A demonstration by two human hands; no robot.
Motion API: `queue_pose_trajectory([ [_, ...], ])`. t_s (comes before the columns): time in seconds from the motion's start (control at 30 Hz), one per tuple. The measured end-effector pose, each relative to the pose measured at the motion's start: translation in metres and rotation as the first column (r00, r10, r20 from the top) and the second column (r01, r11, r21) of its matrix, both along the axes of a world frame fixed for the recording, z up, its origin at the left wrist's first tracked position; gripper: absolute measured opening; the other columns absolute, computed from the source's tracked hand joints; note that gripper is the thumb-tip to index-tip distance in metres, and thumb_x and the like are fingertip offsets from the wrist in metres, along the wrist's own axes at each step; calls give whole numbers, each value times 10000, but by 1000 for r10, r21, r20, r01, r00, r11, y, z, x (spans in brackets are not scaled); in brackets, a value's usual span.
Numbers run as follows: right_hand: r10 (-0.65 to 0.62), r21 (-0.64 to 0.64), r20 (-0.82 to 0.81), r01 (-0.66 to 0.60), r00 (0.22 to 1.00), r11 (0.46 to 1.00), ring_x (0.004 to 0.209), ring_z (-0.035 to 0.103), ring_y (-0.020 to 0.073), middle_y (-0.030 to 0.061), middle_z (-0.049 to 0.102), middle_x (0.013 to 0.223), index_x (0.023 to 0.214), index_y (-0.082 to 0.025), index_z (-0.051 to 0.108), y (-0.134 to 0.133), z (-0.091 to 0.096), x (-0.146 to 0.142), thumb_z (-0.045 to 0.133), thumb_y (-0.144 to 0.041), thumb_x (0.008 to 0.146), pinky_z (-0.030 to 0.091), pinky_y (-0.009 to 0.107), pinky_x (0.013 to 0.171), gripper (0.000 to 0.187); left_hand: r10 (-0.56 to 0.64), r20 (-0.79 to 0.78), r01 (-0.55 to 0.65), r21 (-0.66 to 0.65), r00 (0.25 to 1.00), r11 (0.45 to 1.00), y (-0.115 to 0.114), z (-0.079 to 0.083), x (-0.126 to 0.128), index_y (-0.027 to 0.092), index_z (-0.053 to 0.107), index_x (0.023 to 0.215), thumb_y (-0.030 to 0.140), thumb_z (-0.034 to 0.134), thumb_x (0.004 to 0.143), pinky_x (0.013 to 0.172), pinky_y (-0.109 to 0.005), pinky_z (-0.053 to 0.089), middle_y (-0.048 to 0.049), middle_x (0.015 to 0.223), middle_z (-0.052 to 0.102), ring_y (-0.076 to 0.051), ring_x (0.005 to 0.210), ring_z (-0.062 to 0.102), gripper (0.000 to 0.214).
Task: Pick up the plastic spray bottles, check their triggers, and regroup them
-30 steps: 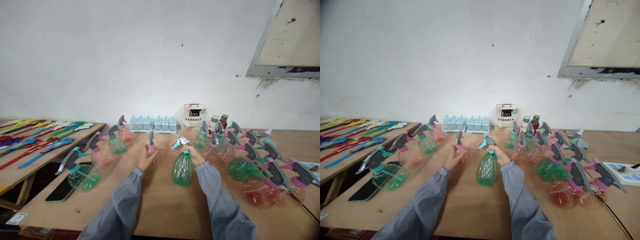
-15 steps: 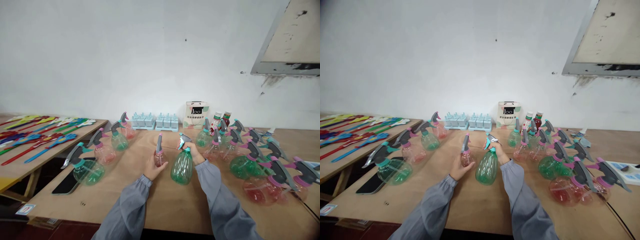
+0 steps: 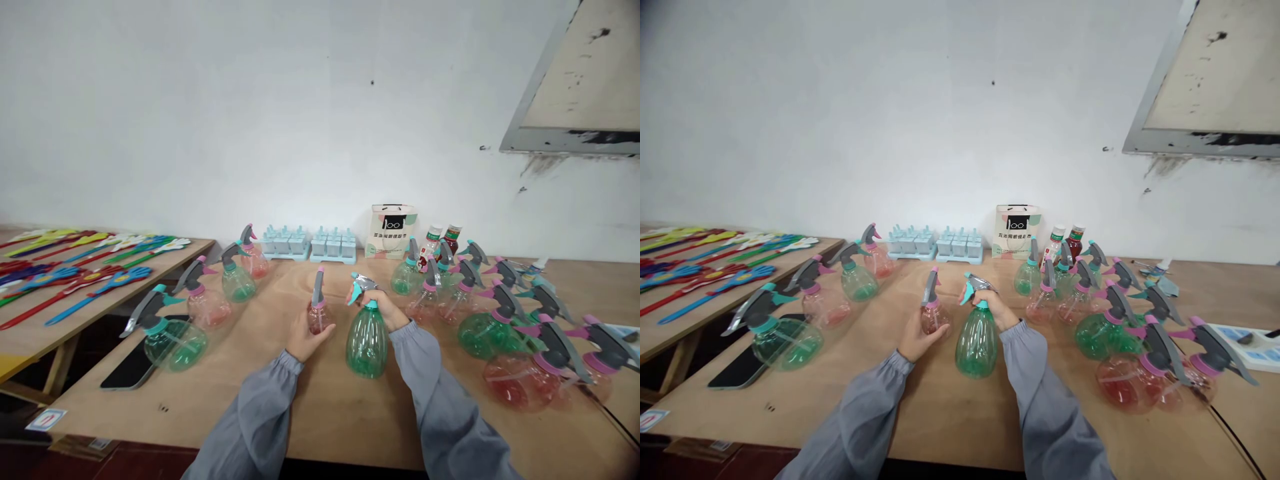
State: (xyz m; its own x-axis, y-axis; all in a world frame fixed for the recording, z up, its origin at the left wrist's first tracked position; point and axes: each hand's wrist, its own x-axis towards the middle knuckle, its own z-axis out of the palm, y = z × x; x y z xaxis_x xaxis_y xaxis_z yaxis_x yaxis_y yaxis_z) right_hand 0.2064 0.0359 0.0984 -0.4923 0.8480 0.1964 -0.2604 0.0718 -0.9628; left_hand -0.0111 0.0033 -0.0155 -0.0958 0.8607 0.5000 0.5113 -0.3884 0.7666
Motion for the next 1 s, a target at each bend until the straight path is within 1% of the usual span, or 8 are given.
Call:
queue_pose_trajectory([
  [0.1,12,-6,-49,-13,999,1000,824,680,236,43,751,814,743,-205,717,1,-1,0,564,-213,505,498,325,724,283,-2,-24,2,5,1000,1000,0,0,-1,193,499,1280,490,772,704,995,-485,511,-129,1190,679,-296,1118,664,704],
  [0.23,-29,-74,-67,24,997,997,680,648,210,43,710,670,647,-190,682,4,-4,1,543,-219,470,437,286,570,228,13,-37,-12,31,999,999,0,-1,-2,183,509,1263,491,782,698,975,-487,523,-138,1195,678,-306,1115,666,699],
  [0.3,-19,-88,-54,14,998,996,686,648,207,47,706,669,633,-186,674,3,-4,1,541,-214,472,413,271,545,211,26,-38,-24,42,999,999,1,-2,-2,176,517,1252,495,787,693,968,-493,528,-140,1175,684,-312,1106,670,698],
  [0.43,32,-68,-49,-35,998,997,764,654,207,34,722,759,720,-203,697,-1,-2,-1,578,-193,508,482,287,654,243,16,-38,-14,62,999,998,1,-3,-2,186,519,1259,485,788,702,962,-483,537,-124,1151,693,-299,1088,680,687],
  [0.5,-3,-78,-75,-3,997,997,746,647,198,22,710,739,727,-210,691,1,-4,-1,589,-188,506,489,288,667,244,5,-38,-3,68,999,998,1,-3,-2,189,516,1269,476,787,708,950,-473,544,-120,1151,694,-291,1074,685,685],
  [0.7,-115,-184,-118,92,986,979,656,648,213,29,646,580,635,-205,625,14,-13,-2,541,-224,466,415,268,510,189,8,-41,-5,71,999,997,1,-1,-1,185,518,1271,453,795,705,927,-461,555,-122,1147,697,-287,1054,696,684],
  [0.87,-112,-107,-102,101,988,989,785,679,226,29,712,723,713,-218,656,7,-9,-4,564,-221,491,496,299,644,241,-9,-38,11,72,999,997,0,0,-1,193,506,1295,438,795,710,894,-443,568,-110,1128,706,-274,1016,707,697],
  [1.0,-201,-14,-70,201,977,979,710,655,224,32,674,642,622,-222,620,8,-8,-6,531,-290,502,486,327,640,164,-13,-38,16,62,999,998,1,-1,-2,191,501,1300,446,792,706,925,-463,557,-114,1139,701,-283,1046,698,709],
])
